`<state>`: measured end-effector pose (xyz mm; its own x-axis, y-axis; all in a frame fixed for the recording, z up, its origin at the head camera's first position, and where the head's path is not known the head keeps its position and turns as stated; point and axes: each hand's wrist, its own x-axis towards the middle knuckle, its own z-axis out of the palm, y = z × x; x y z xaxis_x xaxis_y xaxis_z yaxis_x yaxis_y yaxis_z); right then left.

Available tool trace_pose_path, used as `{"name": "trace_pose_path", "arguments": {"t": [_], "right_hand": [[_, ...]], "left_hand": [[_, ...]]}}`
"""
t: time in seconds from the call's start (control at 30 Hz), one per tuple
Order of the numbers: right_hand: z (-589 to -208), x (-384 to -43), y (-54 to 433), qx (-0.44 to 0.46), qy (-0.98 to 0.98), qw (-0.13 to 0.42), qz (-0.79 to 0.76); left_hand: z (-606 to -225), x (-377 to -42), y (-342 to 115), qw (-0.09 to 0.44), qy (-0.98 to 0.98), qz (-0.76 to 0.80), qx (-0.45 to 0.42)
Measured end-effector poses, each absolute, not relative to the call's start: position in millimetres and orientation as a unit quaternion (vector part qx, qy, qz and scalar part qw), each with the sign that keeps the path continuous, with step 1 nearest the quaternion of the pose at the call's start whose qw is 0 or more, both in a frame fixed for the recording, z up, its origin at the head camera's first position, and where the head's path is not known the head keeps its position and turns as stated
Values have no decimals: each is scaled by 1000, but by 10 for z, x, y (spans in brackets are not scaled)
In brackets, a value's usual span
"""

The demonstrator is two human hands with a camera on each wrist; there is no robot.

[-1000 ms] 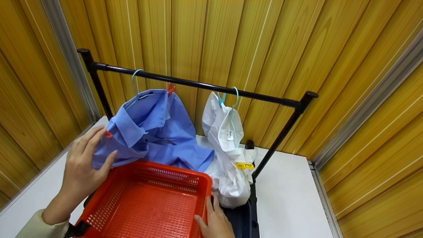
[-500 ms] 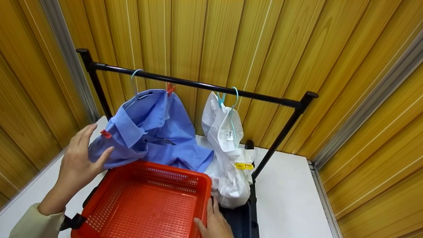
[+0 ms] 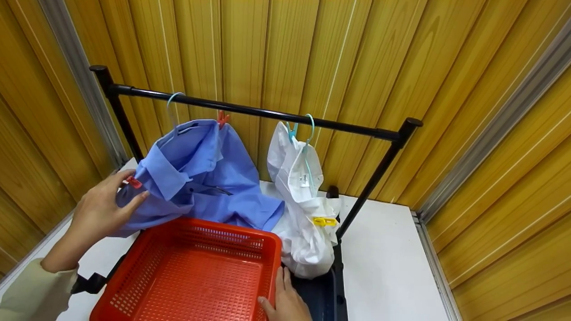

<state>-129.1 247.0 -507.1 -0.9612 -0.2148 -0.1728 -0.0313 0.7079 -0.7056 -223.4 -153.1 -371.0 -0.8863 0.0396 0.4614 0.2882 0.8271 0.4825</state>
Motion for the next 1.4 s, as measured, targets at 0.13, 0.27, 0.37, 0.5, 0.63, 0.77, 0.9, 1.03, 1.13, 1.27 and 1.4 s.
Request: {"name": "trace_pose_path", "arguments": {"t": [0.13, 0.27, 0.37, 0.5, 0.63, 0.77, 0.9, 1.03, 1.13, 1.27, 1.4], "right_hand": [[-5081, -1291, 2482, -84, 912, 127, -382], [-5093, -1282, 2491, -93, 914, 124, -376], [-5109, -1276, 2489, -92, 917, 121, -369], [-5139, -1263, 2494, -104, 921, 107, -359], [-5159, -1252, 2504, -118, 920, 98, -361], [-5163, -1253, 2508, -119, 916, 102, -368], [-5161, -1256, 2513, -119, 913, 108, -376], [-5169, -1247, 2513, -123, 913, 103, -375], [-5177, -1241, 2515, -129, 917, 90, -366], [-5182, -1240, 2517, -132, 918, 86, -364], [-5186, -1241, 2518, -128, 917, 91, -367]], "left_hand": [[-3705, -2297, -1596, 199, -937, -272, -93], [-3715, -2360, -1646, 172, -943, -269, -90], [-3725, -2394, -1666, 157, -947, -265, -87], [-3734, -2426, -1682, 142, -952, -258, -88], [-3726, -2448, -1691, 115, -955, -258, -89], [-3697, -2489, -1696, 85, -951, -280, -96], [-3663, -2555, -1708, 60, -941, -315, -109], [-3655, -2610, -1723, 35, -931, -344, -117], [-3680, -2638, -1733, 22, -924, -362, -125], [-3707, -2652, -1729, 12, -914, -386, -128], [-3715, -2659, -1703, -10, -903, -415, -113]]}}
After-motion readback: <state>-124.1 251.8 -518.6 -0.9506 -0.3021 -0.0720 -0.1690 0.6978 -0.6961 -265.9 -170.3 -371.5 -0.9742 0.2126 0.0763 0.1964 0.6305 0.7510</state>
